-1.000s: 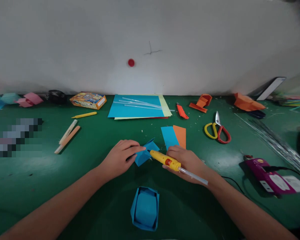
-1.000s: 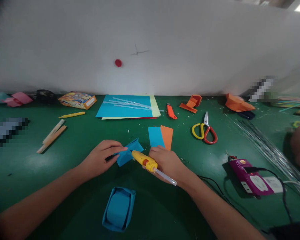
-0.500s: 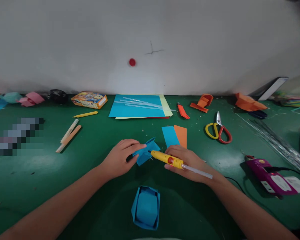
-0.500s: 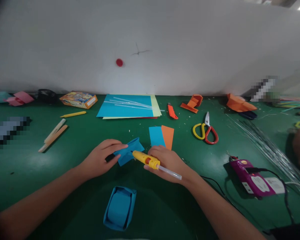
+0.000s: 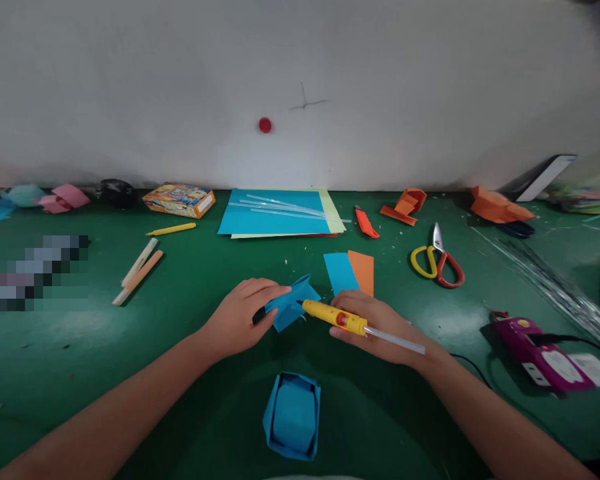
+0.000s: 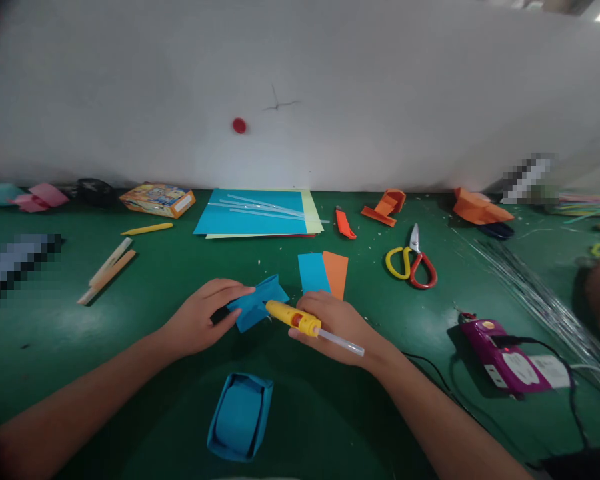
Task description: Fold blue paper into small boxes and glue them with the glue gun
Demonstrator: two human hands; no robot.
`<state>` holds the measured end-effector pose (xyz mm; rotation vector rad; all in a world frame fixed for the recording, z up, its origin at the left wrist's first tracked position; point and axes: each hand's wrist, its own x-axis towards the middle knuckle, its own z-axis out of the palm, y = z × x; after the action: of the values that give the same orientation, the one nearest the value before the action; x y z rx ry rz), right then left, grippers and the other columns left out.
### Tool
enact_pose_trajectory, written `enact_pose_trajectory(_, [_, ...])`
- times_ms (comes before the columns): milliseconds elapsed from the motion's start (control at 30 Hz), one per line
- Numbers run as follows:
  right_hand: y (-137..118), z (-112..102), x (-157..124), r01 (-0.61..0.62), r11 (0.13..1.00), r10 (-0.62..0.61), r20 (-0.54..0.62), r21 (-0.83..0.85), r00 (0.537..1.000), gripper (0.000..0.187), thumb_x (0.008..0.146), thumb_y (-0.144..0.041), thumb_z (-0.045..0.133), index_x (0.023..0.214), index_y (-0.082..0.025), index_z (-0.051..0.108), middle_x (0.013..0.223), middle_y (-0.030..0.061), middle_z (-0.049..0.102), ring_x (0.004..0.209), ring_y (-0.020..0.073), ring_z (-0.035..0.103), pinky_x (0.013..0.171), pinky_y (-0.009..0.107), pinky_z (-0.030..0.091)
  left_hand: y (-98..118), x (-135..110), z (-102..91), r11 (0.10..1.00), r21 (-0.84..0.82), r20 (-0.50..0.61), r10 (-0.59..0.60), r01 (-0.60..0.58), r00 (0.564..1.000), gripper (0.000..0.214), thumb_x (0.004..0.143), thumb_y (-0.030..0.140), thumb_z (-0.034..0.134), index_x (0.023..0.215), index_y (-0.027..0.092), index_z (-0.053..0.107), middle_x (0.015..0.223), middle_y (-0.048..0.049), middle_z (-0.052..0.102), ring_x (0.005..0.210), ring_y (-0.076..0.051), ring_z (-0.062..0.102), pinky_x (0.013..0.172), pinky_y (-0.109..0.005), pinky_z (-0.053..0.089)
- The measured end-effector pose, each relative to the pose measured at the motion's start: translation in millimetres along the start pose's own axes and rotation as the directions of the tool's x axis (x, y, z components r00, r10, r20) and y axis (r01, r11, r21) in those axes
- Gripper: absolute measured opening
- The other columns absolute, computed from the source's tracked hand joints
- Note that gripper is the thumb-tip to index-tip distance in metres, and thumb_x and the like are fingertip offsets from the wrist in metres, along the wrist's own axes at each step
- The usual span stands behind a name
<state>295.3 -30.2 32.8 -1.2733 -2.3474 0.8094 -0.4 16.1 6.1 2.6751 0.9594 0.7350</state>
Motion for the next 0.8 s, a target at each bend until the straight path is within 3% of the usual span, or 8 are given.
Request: enact_pose_trajectory(800, [2.1, 0.9, 0.0, 0.016, 0.999, -0.016, -0.008, 0.035, 1.000, 0.026, 0.097, -0.048, 0.058, 0.105, -0.023, 0.061, 0.105, 0.0063, 0.065, 0.091, 0.0221, 0.061, 0.081, 0.037, 0.049, -1.9, -3.0, -2.6, 0.998, -0.017, -0.030, 0.055, -0.055, 0.998, 0.042, 0.099, 0.021, 0.047, 0.140, 0.025, 0.057, 0.120, -0.0091, 0.066, 0.109, -0.021, 0.062, 0.092, -0.037, 0.053])
